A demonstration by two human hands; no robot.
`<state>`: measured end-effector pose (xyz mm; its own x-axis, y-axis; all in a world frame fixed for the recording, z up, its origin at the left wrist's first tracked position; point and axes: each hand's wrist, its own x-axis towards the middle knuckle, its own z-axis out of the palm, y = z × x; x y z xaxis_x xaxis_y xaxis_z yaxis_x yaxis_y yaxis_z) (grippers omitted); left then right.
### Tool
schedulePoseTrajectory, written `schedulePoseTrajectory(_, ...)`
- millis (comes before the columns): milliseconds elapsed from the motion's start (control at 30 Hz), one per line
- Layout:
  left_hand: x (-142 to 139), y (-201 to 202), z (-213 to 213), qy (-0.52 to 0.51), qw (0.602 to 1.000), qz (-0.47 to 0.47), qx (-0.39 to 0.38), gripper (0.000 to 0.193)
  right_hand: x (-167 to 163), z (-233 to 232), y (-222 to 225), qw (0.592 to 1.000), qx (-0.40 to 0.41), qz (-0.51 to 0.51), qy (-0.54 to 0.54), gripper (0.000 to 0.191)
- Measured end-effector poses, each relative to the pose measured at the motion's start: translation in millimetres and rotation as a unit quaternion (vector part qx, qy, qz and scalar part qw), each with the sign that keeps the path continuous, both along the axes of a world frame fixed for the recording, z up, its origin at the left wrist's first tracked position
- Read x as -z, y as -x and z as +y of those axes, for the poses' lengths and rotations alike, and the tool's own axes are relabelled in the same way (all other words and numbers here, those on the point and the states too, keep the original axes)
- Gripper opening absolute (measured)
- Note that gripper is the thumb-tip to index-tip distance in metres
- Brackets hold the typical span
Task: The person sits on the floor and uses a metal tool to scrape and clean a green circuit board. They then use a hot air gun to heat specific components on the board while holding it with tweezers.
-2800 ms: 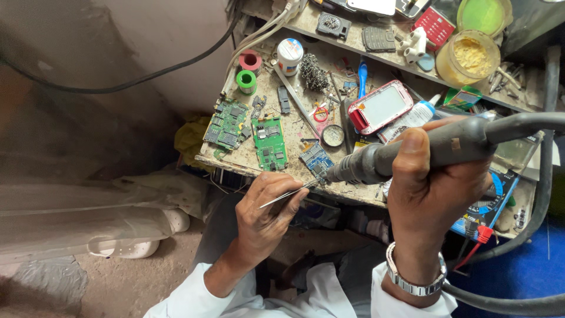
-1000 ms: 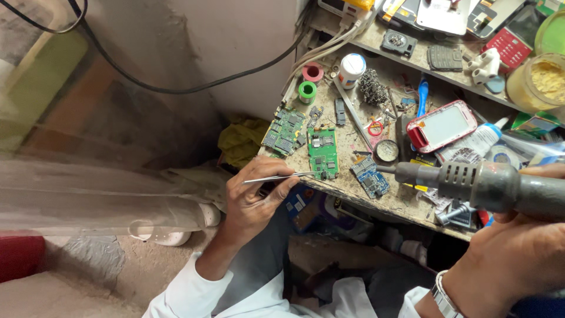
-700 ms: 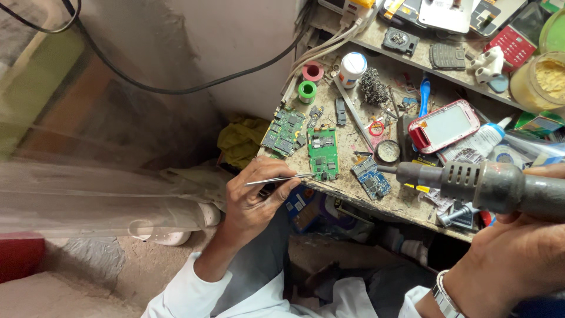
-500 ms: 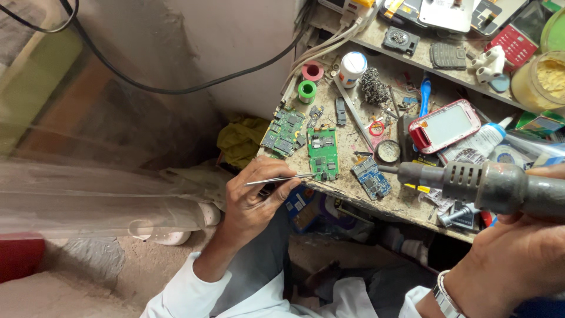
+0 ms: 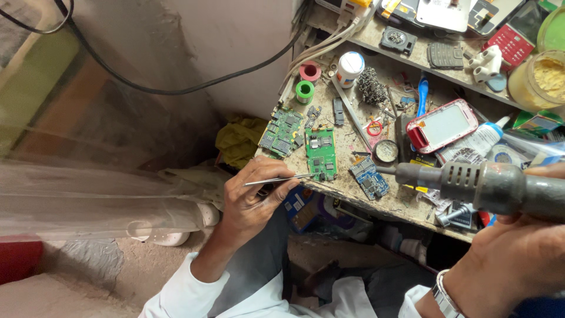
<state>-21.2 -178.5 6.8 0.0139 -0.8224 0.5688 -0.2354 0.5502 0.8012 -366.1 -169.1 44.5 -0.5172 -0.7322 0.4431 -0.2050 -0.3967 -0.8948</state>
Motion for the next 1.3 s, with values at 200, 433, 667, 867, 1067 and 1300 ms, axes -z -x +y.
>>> schedulePoseTrajectory(200, 0, 4, -1, -0.002, 1.0, -0.007, -0.001, 0.021, -14, -8, -15, 1.0, 0.006, -0.004, -0.013, 0.05)
schedulePoseTrajectory(433, -4, 0, -1, -0.015, 1.0, -0.024, 0.01, 0.021, -50, -6, -80, 0.992, 0.011, 0.115, -0.04, 0.047)
schedulePoseTrajectory(667, -6, -2, -6, -0.007, 0.999, -0.022, 0.035, 0.021, -76, -13, -110, 0.978, -0.076, 0.196, 0.004, 0.047)
schedulePoseTrajectory(867, -7, -3, -7, -0.016, 0.999, -0.012, 0.045, 0.021, -69, -21, -116, 0.972, -0.125, 0.197, 0.019, 0.045)
schedulePoseTrajectory(1067, -6, -4, -7, -0.02, 0.999, -0.002, 0.05, 0.021, -69, -20, -120, 0.976, -0.12, 0.181, 0.019, 0.044)
schedulePoseTrajectory(1300, -4, -4, -8, -0.015, 0.999, -0.005, 0.045, 0.022, -56, -20, -81, 0.995, 0.005, 0.089, -0.034, 0.05)
